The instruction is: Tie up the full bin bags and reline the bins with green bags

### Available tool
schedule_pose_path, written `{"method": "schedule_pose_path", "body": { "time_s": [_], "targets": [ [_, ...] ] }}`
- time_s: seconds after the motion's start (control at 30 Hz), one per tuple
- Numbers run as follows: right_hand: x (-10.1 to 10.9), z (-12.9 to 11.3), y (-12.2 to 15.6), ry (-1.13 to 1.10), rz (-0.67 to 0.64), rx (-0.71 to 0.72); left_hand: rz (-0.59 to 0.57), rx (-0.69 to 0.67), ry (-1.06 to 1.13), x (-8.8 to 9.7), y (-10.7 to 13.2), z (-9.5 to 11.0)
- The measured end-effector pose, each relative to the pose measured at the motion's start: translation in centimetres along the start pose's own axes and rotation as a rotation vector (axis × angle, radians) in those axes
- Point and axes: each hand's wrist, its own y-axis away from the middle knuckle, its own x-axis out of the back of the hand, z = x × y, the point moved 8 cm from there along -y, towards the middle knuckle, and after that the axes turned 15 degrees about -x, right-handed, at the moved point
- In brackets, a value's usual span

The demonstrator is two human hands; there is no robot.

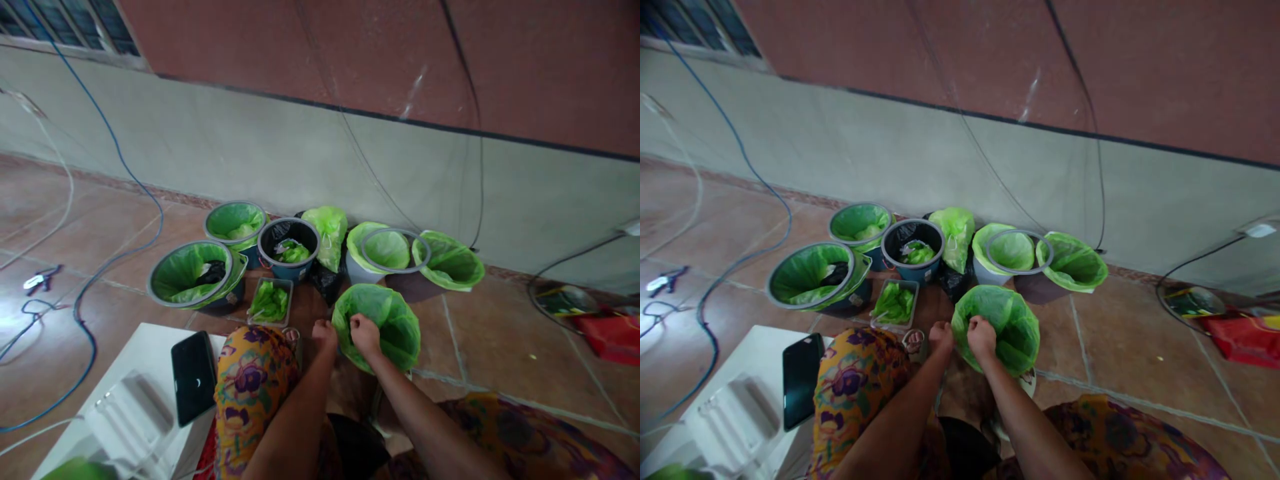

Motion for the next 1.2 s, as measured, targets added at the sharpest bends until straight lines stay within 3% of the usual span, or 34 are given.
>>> {"method": "schedule_pose_path", "body": {
  "time_s": [0.13,0.23,0.4,0.53,0.67,0.77,0.87,1.0,1.1,1.2],
  "targets": [
    [1.2,-3.2,-0.6,-0.08,0.024,0.044,0.121,-0.094,-0.011,1.4,-0.5,2.0],
    [0.5,-4.4,-1.1,-0.06,-0.027,0.043,0.096,-0.164,0.05,0.8,-0.8,3.1],
    [-0.5,-2.2,-1.9,-0.232,-0.04,-0.027,-0.075,-0.215,0.142,-1.8,-1.0,3.5],
    [-2.3,0.3,-2.3,-0.401,-0.091,-0.079,-0.109,-0.214,0.081,-2.4,-1.0,3.4],
    [-4.8,0.8,-2.7,-0.346,-0.242,-0.085,-0.156,-0.222,0.008,-2.6,-1.0,3.6],
    [-4.9,0.8,-2.9,-0.314,-0.263,-0.084,-0.188,-0.226,-0.045,-2.7,-1.0,3.7],
    [-3.2,0.9,-3.2,-0.266,-0.184,-0.078,-0.203,-0.222,-0.104,-2.5,-0.9,3.9],
    [2.0,0.9,-4.3,-0.264,0.095,-0.039,-0.204,-0.21,-0.175,-2.0,-0.4,4.4],
    [5.7,0.8,-5.7,-0.23,0.217,0.002,-0.113,-0.251,-0.215,-0.8,-0.5,5.6],
    [7.7,1.1,-7.6,-0.109,0.239,0.01,-0.002,-0.394,-0.191,0.2,-1.7,8.3]
  ]
}}
